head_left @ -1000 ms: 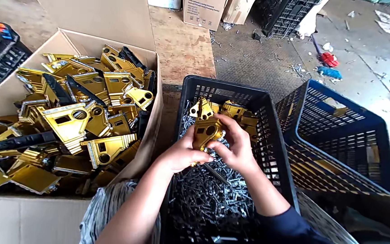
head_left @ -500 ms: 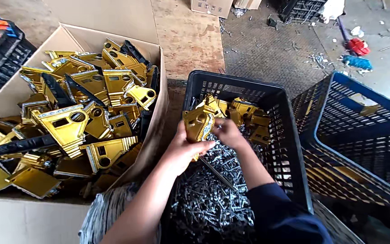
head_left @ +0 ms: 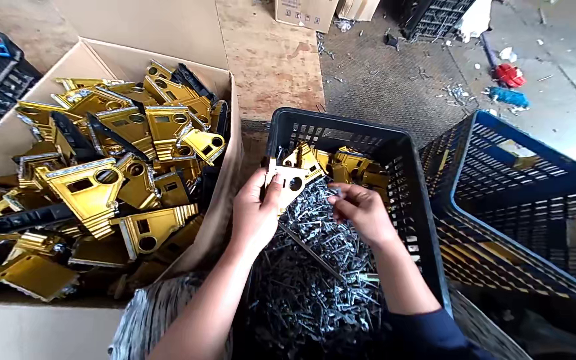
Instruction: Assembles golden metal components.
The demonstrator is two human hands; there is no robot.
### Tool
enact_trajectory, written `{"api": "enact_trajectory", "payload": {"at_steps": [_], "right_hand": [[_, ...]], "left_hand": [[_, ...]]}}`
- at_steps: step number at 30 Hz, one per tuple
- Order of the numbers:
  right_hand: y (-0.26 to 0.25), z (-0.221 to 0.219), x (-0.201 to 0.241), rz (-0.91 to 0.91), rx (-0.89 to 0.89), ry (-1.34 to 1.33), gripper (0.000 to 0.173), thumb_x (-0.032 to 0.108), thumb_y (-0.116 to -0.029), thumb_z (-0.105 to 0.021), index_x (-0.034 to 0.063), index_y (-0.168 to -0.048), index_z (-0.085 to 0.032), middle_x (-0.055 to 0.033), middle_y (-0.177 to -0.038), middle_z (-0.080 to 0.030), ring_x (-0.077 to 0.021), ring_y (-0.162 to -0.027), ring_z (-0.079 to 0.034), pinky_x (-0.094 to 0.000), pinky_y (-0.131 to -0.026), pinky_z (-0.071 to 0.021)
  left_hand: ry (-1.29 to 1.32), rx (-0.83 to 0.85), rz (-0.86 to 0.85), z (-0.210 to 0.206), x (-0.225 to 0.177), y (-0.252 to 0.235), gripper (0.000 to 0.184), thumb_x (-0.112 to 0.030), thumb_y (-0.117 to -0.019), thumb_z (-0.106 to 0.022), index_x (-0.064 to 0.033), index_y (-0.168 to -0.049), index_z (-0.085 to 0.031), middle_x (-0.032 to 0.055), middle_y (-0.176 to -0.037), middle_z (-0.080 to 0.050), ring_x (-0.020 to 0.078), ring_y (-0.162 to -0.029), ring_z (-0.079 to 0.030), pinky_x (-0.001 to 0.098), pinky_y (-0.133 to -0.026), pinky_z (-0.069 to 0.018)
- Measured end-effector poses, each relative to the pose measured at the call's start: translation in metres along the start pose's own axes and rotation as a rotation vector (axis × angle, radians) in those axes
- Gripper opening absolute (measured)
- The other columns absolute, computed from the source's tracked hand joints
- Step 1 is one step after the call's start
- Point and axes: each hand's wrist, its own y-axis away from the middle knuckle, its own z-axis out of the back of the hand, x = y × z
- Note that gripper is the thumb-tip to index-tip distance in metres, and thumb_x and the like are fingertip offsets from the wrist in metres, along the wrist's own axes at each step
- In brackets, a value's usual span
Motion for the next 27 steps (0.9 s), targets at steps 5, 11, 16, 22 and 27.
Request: {"api": "enact_trajectory", "payload": {"at_steps": [5, 11, 16, 22, 27], "right_hand": [[0.017, 0.005, 0.042, 0.353, -0.091, 0.076, 0.02, 0.005, -0.0983, -0.061, 0.0058, -0.109, -0.077, 0.0034, -0.088, -0.075, 0.0023, -0.062, -0.057, -0.0165, -0.056, -0.048], [0.015, -0.015, 0.031, 0.668, -0.189, 0.45, 0.02, 0.014, -0.0953, -0.063, 0.0035, -0.104, -0.078, -0.0035, -0.084, -0.072, -0.0038, -0.064, -0.059, -0.0229, -0.058, -0.0516], [0.026, -0.016, 0.025, 0.667, -0.191, 0.166, 0.019, 0.016, -0.0994, -0.064, 0.0075, -0.11, -0.077, 0.0034, -0.088, -0.068, 0.0008, -0.069, -0.055, -0.0164, -0.061, -0.0474], [0.025, -0.022, 0.019, 0.766, -0.238, 0.503, 0.021, 0.02, -0.0972, -0.065, 0.0073, -0.105, -0.08, -0.0023, -0.075, -0.065, -0.0062, -0.065, -0.056, -0.0232, -0.06, -0.0486], [0.033, -0.018, 0.018, 0.553, -0.019, 0.397, 0.036, 0.024, -0.1027, -0.055, 0.012, -0.133, -0.07, 0.0013, -0.091, -0.057, -0.0039, -0.08, -0.052, -0.0189, -0.069, -0.0451]], "left_hand": [[0.029, 0.162, 0.053, 0.001, -0.002, 0.007, 0.021, -0.027, -0.1069, -0.054, -0.0124, -0.115, -0.067, 0.0017, -0.09, -0.069, 0.0087, -0.073, -0.067, 0.0296, -0.066, -0.0589], [0.187, 0.394, 0.027, 0.002, -0.004, 0.015, 0.022, -0.027, -0.1058, -0.056, -0.0108, -0.111, -0.07, -0.0005, -0.093, -0.069, 0.007, -0.083, -0.065, 0.0275, -0.076, -0.0555], [0.179, 0.357, 0.067, 0.003, -0.005, 0.014, 0.025, -0.032, -0.1061, -0.055, -0.0112, -0.107, -0.07, 0.0009, -0.093, -0.068, 0.0087, -0.086, -0.065, 0.0305, -0.078, -0.0544], [0.111, 0.337, 0.012, -0.001, -0.003, 0.015, 0.033, -0.036, -0.1084, -0.048, -0.0119, -0.11, -0.07, -0.0006, -0.09, -0.068, 0.0073, -0.084, -0.065, 0.0307, -0.077, -0.0541], [0.102, 0.204, -0.057, 0.0, -0.001, 0.012, 0.033, -0.033, -0.1074, -0.051, -0.0103, -0.098, -0.073, -0.0015, -0.081, -0.068, 0.0069, -0.077, -0.064, 0.0295, -0.072, -0.0544]]}}
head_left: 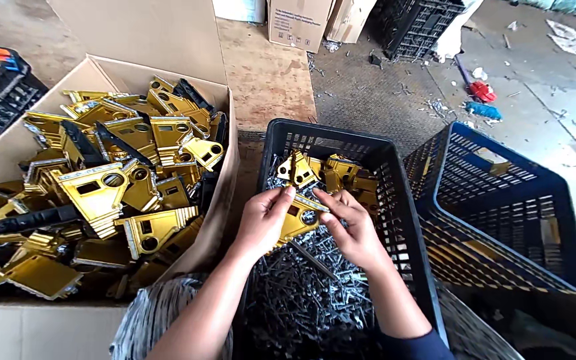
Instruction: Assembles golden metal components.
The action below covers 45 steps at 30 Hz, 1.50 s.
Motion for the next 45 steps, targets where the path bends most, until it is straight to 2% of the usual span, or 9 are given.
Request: {"api": "enact_trajectory", "payload": {"at_steps": [5, 9, 14, 18, 22, 28, 32, 37, 45], "right_hand": [[0.005, -0.002, -0.014, -0.072, 0.135, -0.674, 0.05, 0.041, -0.0988, -0.065, 0.0104, -0.139, -0.065, -0.0052, -0.157, -0.047, -0.0163, -0.136, -0.052, -0.0361, -0.107, -0.052], [0.004, -0.016, -0.003, -0.071, 0.145, -1.07, 0.098, 0.038, -0.081, -0.085, 0.0259, -0.161, -0.028, -0.0009, -0.142, -0.06, -0.0133, -0.118, -0.065, -0.034, -0.101, -0.0549], [0.004, -0.024, -0.014, 0.023, -0.084, -0.356, 0.104, 0.03, -0.0668, -0.097, 0.0149, -0.15, -0.036, -0.0105, -0.129, -0.064, -0.0226, -0.11, -0.07, -0.0425, -0.089, -0.0642], [0.003, -0.033, -0.017, 0.18, -0.101, 0.161, 0.085, 0.04, -0.0687, -0.089, 0.0048, -0.136, -0.05, -0.0151, -0.12, -0.067, -0.0253, -0.11, -0.067, -0.0504, -0.096, -0.0542], [0.002, -0.025, -0.026, -0.02, 0.093, -0.136, 0.087, 0.06, -0.0825, -0.077, 0.0045, -0.145, -0.05, -0.0079, -0.125, -0.068, -0.0178, -0.117, -0.064, -0.0425, -0.1, -0.0549], [0.002, -0.026, -0.038, -0.27, 0.05, -0.458, 0.005, 0.002, -0.0885, -0.071, 0.0055, -0.091, -0.073, -0.0008, -0.089, -0.073, -0.0069, -0.082, -0.069, -0.0264, -0.075, -0.0604], [-0.003, -0.019, -0.061, -0.355, 0.157, -0.47, 0.022, 0.011, -0.0921, -0.072, 0.0023, -0.112, -0.073, -0.0048, -0.104, -0.074, -0.0111, -0.093, -0.07, -0.0318, -0.084, -0.0604], [-0.006, 0.03, -0.124, -1.094, 0.299, 0.635, 0.057, 0.032, -0.1011, -0.064, -0.0051, -0.142, -0.048, -0.0343, -0.123, -0.063, -0.0523, -0.109, -0.065, -0.0694, -0.087, -0.0514], [-0.004, 0.037, -0.151, -1.258, 0.529, 1.022, 0.031, 0.015, -0.0965, -0.062, -0.0075, -0.117, -0.065, -0.0304, -0.117, -0.068, -0.0511, -0.11, -0.065, -0.0692, -0.083, -0.0513]], "left_hand": [[0.285, 0.257, 0.094, 0.009, -0.008, 0.001, 0.035, -0.03, -0.1093, -0.042, -0.0109, -0.104, -0.072, 0.0002, -0.092, -0.072, 0.0085, -0.087, -0.069, 0.0293, -0.08, -0.0591], [0.375, 0.468, 0.078, 0.005, -0.002, -0.001, 0.038, -0.034, -0.1094, -0.04, -0.0151, -0.104, -0.073, -0.0027, -0.095, -0.073, 0.0054, -0.09, -0.069, 0.0262, -0.082, -0.0589], [-0.09, 0.178, 0.057, 0.008, 0.013, -0.012, 0.05, -0.033, -0.0966, -0.07, -0.0138, -0.142, -0.058, 0.0059, -0.138, -0.061, 0.0156, -0.122, -0.062, 0.0383, -0.1, -0.0553], [-0.042, 0.313, 0.159, -0.007, 0.012, -0.005, 0.071, -0.029, -0.082, -0.083, -0.0127, -0.144, -0.052, 0.0035, -0.12, -0.07, 0.0116, -0.104, -0.07, 0.0341, -0.09, -0.0606], [0.048, 0.349, 0.207, -0.011, 0.019, -0.004, 0.047, -0.014, -0.0849, -0.075, -0.008, -0.13, -0.062, 0.001, -0.103, -0.075, 0.0089, -0.093, -0.072, 0.0302, -0.084, -0.0611], [0.055, 0.456, 0.231, -0.012, 0.027, -0.008, 0.045, -0.01, -0.0834, -0.074, -0.0065, -0.127, -0.064, 0.0011, -0.1, -0.075, 0.0084, -0.091, -0.071, 0.028, -0.081, -0.0603], [0.04, 0.429, 0.36, -0.012, 0.03, -0.013, 0.043, -0.012, -0.0856, -0.075, -0.0066, -0.127, -0.065, 0.0042, -0.105, -0.075, 0.0122, -0.094, -0.072, 0.032, -0.085, -0.0608], [0.205, -0.142, 0.375, 0.019, 0.012, -0.028, 0.027, -0.006, -0.0963, -0.064, -0.0027, -0.123, -0.06, 0.0094, -0.107, -0.067, 0.0173, -0.089, -0.067, 0.0368, -0.079, -0.0584], [0.549, -0.237, 0.236, 0.065, -0.007, -0.037, 0.082, -0.069, -0.1026, -0.019, -0.0094, -0.158, -0.021, 0.0087, -0.155, -0.046, 0.0239, -0.135, -0.055, 0.0431, -0.109, -0.0485]]}}
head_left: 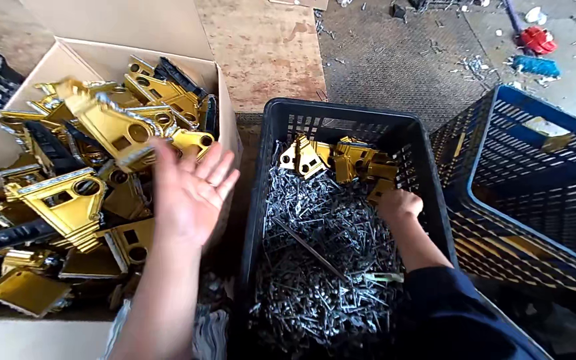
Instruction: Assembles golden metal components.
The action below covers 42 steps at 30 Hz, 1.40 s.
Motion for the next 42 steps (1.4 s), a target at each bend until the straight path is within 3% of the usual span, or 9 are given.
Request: {"api": "enact_trajectory", "payload": {"at_steps": [3, 7, 10, 13, 16, 19, 28, 34, 42], "right_hand": [[-0.006, -0.004, -0.009, 0.017, 0.073, 0.112, 0.03, 0.016, -0.0962, -0.065, -0.0083, -0.114, -0.068, -0.0309, -0.124, -0.065, -0.0513, -0.117, -0.061, -0.0714, -0.089, -0.0483], [0.027, 0.042, -0.009, 0.345, 0.011, -0.108, 0.046, 0.043, -0.1035, -0.057, 0.0027, -0.12, -0.07, -0.0295, -0.116, -0.069, -0.0514, -0.11, -0.064, -0.0744, -0.089, -0.0472], [0.073, 0.06, 0.003, 0.951, 0.19, -0.643, 0.04, 0.034, -0.11, -0.041, 0.005, -0.108, -0.068, -0.0084, -0.074, -0.062, -0.0197, -0.063, -0.06, -0.0392, -0.059, -0.0528], [0.087, 0.041, 0.042, 1.132, 0.714, -1.296, 0.042, 0.047, -0.1077, -0.036, 0.0168, -0.108, -0.065, 0.0062, -0.072, -0.067, -0.0053, -0.062, -0.065, -0.0264, -0.063, -0.0588], [0.058, 0.01, 0.065, 0.921, 0.197, -0.765, 0.022, 0.017, -0.1056, -0.054, 0.0071, -0.112, -0.072, -0.0067, -0.085, -0.068, -0.0153, -0.068, -0.061, -0.0348, -0.062, -0.0536], [0.034, -0.035, 0.078, 0.689, 0.129, -0.062, 0.03, 0.029, -0.0972, -0.067, 0.0127, -0.121, -0.075, -0.0207, -0.138, -0.061, -0.0433, -0.121, -0.061, -0.0687, -0.096, -0.0497], [0.095, 0.014, 0.019, 0.89, -0.253, -0.669, 0.018, 0.011, -0.0968, -0.067, -0.0016, -0.108, -0.073, -0.0167, -0.1, -0.075, -0.031, -0.095, -0.074, -0.0561, -0.09, -0.0572], [0.144, 0.066, 0.011, 1.221, -0.758, -1.231, 0.011, 0.004, -0.0963, -0.065, -0.0016, -0.105, -0.069, -0.0008, -0.095, -0.072, -0.0006, -0.075, -0.065, -0.0186, -0.068, -0.057], [0.163, 0.063, 0.037, 1.296, -1.009, -0.964, 0.012, 0.005, -0.0941, -0.065, -0.0004, -0.097, -0.075, -0.0083, -0.091, -0.075, -0.0112, -0.078, -0.069, -0.0298, -0.074, -0.0581]], "left_hand": [[-0.48, 0.179, -0.062, -0.013, 0.021, 0.01, 0.061, -0.035, -0.1031, -0.057, -0.0074, -0.155, -0.039, 0.0088, -0.15, -0.053, 0.0203, -0.129, -0.059, 0.0412, -0.106, -0.0521], [-0.972, 0.425, -0.343, -0.026, 0.04, 0.014, 0.094, -0.036, -0.0789, -0.086, -0.0189, -0.158, -0.038, 0.0038, -0.156, -0.046, 0.0182, -0.14, -0.048, 0.0463, -0.113, -0.0455], [-1.038, 0.529, -0.484, -0.032, 0.046, 0.018, 0.11, -0.041, -0.0746, -0.089, -0.0162, -0.161, -0.026, 0.0057, -0.155, -0.047, 0.0213, -0.143, -0.044, 0.0484, -0.117, -0.0379], [-0.947, 0.433, -0.486, -0.031, 0.047, 0.022, 0.084, -0.032, -0.0895, -0.079, -0.0179, -0.156, -0.03, 0.0034, -0.116, -0.07, 0.0151, -0.101, -0.07, 0.0407, -0.089, -0.0601], [-0.948, 0.245, -0.424, -0.024, 0.04, 0.022, 0.069, -0.032, -0.0972, -0.071, -0.0179, -0.151, -0.03, 0.0065, -0.104, -0.071, 0.0168, -0.084, -0.071, 0.0394, -0.074, -0.0613], [-0.863, 0.176, -0.333, -0.023, 0.029, 0.02, 0.048, -0.028, -0.1015, -0.065, -0.0182, -0.143, -0.042, 0.0055, -0.11, -0.07, 0.0142, -0.089, -0.071, 0.0358, -0.076, -0.0601], [-0.588, 0.12, -0.2, -0.029, 0.029, 0.025, 0.023, -0.03, -0.1073, -0.053, -0.0151, -0.12, -0.065, -0.0005, -0.098, -0.067, 0.0065, -0.084, -0.063, 0.0275, -0.074, -0.0528], [-0.602, 0.17, -0.161, -0.031, 0.029, 0.037, 0.023, -0.029, -0.1059, -0.056, -0.0156, -0.122, -0.067, 0.0002, -0.1, -0.07, 0.0072, -0.084, -0.067, 0.0286, -0.073, -0.0565], [-0.399, 0.346, -0.042, -0.033, 0.029, 0.049, 0.024, -0.028, -0.1048, -0.058, -0.0101, -0.118, -0.068, 0.002, -0.103, -0.07, 0.0091, -0.092, -0.066, 0.0304, -0.081, -0.0554]]}}
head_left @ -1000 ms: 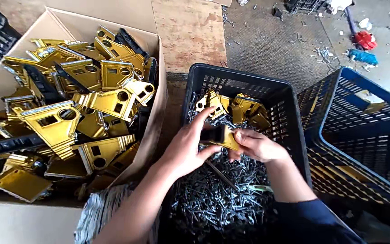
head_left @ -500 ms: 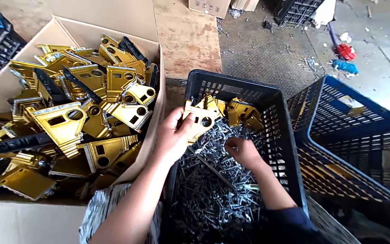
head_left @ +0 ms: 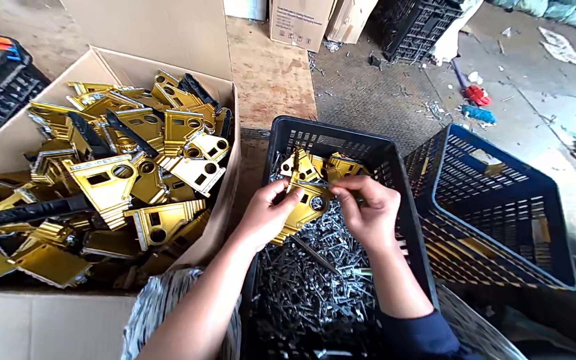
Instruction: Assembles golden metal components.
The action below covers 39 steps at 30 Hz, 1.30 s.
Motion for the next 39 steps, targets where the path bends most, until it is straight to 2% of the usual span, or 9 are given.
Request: {"api": "enact_trajectory", "payload": {"at_steps": [8, 14, 17, 20, 24, 27, 30, 34, 39], "right_hand": [[0.013, -0.008, 0.015, 0.023, 0.096, 0.229, 0.022, 0.011, -0.0992, -0.062, 0.0019, -0.115, -0.075, -0.0139, -0.119, -0.073, -0.0243, -0.104, -0.071, -0.0414, -0.087, -0.0559], [0.027, -0.001, 0.005, -0.427, 0.213, -0.671, 0.036, 0.032, -0.0994, -0.063, 0.0104, -0.126, -0.075, -0.0082, -0.157, -0.049, -0.0202, -0.142, -0.048, -0.0393, -0.111, -0.0479], [0.027, -0.004, 0.01, -0.447, 0.362, -1.161, 0.087, 0.056, -0.0839, -0.078, 0.0189, -0.156, -0.046, -0.0007, -0.154, -0.051, -0.0133, -0.131, -0.056, -0.0365, -0.105, -0.0523], [0.028, -0.014, 0.025, -0.497, 0.271, -1.396, 0.105, 0.04, -0.0771, -0.086, 0.0289, -0.163, -0.026, 0.0011, -0.143, -0.059, -0.0104, -0.118, -0.064, -0.0336, -0.099, -0.0552], [0.026, -0.011, 0.033, -0.47, 0.184, -1.11, 0.111, 0.036, -0.0765, -0.088, 0.0287, -0.163, -0.019, -0.0007, -0.139, -0.061, -0.0134, -0.116, -0.065, -0.0361, -0.099, -0.0567], [0.031, -0.009, 0.029, -0.287, 0.163, -0.377, 0.114, 0.036, -0.0719, -0.093, 0.0091, -0.159, -0.025, -0.0123, -0.138, -0.059, -0.0193, -0.12, -0.064, -0.0393, -0.1, -0.0578], [0.035, -0.018, 0.024, -0.044, 0.149, 0.103, 0.108, 0.046, -0.0639, -0.094, 0.0033, -0.148, -0.042, -0.0194, -0.126, -0.064, -0.0313, -0.111, -0.063, -0.0491, -0.095, -0.0543], [0.035, -0.005, 0.025, -0.27, 0.295, -0.182, 0.09, 0.065, -0.0768, -0.079, 0.0087, -0.143, -0.055, -0.0038, -0.127, -0.068, -0.0172, -0.115, -0.06, -0.0434, -0.101, -0.0497], [0.037, 0.0, 0.02, -0.496, 0.26, -0.445, 0.012, 0.003, -0.0912, -0.066, 0.0057, -0.101, -0.073, -0.0013, -0.095, -0.072, -0.0084, -0.088, -0.068, -0.0258, -0.077, -0.0594]], "left_hand": [[-0.131, -0.215, -0.107, -0.006, 0.0, 0.0, 0.029, -0.039, -0.1037, -0.058, -0.0144, -0.094, -0.069, -0.0017, -0.074, -0.061, 0.0082, -0.063, -0.056, 0.0275, -0.057, -0.0461], [0.023, -0.051, -0.251, -0.002, 0.0, 0.004, 0.023, -0.028, -0.1039, -0.056, -0.0114, -0.098, -0.071, -0.0009, -0.083, -0.069, 0.0077, -0.075, -0.065, 0.0269, -0.067, -0.0558], [0.271, 0.237, -0.217, -0.004, -0.001, 0.009, 0.024, -0.028, -0.1044, -0.054, -0.0121, -0.101, -0.072, 0.0005, -0.089, -0.072, 0.0083, -0.08, -0.069, 0.0279, -0.073, -0.0602], [0.367, 0.365, -0.18, -0.007, 0.004, 0.01, 0.03, -0.037, -0.1043, -0.054, -0.0164, -0.1, -0.075, -0.002, -0.093, -0.074, 0.0059, -0.084, -0.07, 0.0262, -0.077, -0.06], [0.225, 0.381, -0.138, 0.003, -0.003, 0.008, 0.032, -0.037, -0.1068, -0.049, -0.0146, -0.105, -0.072, -0.0018, -0.095, -0.073, 0.0062, -0.087, -0.069, 0.0267, -0.08, -0.0589], [-0.041, 0.225, -0.1, 0.011, -0.003, 0.006, 0.044, -0.026, -0.1007, -0.063, -0.0132, -0.142, -0.055, 0.0056, -0.128, -0.066, 0.0151, -0.11, -0.066, 0.0368, -0.094, -0.0571], [-0.041, 0.284, -0.032, 0.002, -0.001, 0.007, 0.074, -0.024, -0.0863, -0.08, -0.0124, -0.15, -0.044, 0.0076, -0.128, -0.067, 0.0161, -0.106, -0.07, 0.0363, -0.09, -0.0604], [-0.034, 0.343, -0.021, -0.005, 0.005, 0.007, 0.056, -0.012, -0.0841, -0.076, -0.0099, -0.136, -0.056, 0.0039, -0.104, -0.074, 0.0121, -0.092, -0.072, 0.0329, -0.083, -0.0611], [-0.11, 0.373, -0.024, -0.006, 0.006, 0.005, 0.067, -0.013, -0.0803, -0.076, -0.011, -0.143, -0.054, 0.0038, -0.106, -0.074, 0.0102, -0.092, -0.072, 0.0309, -0.083, -0.0606]]}}
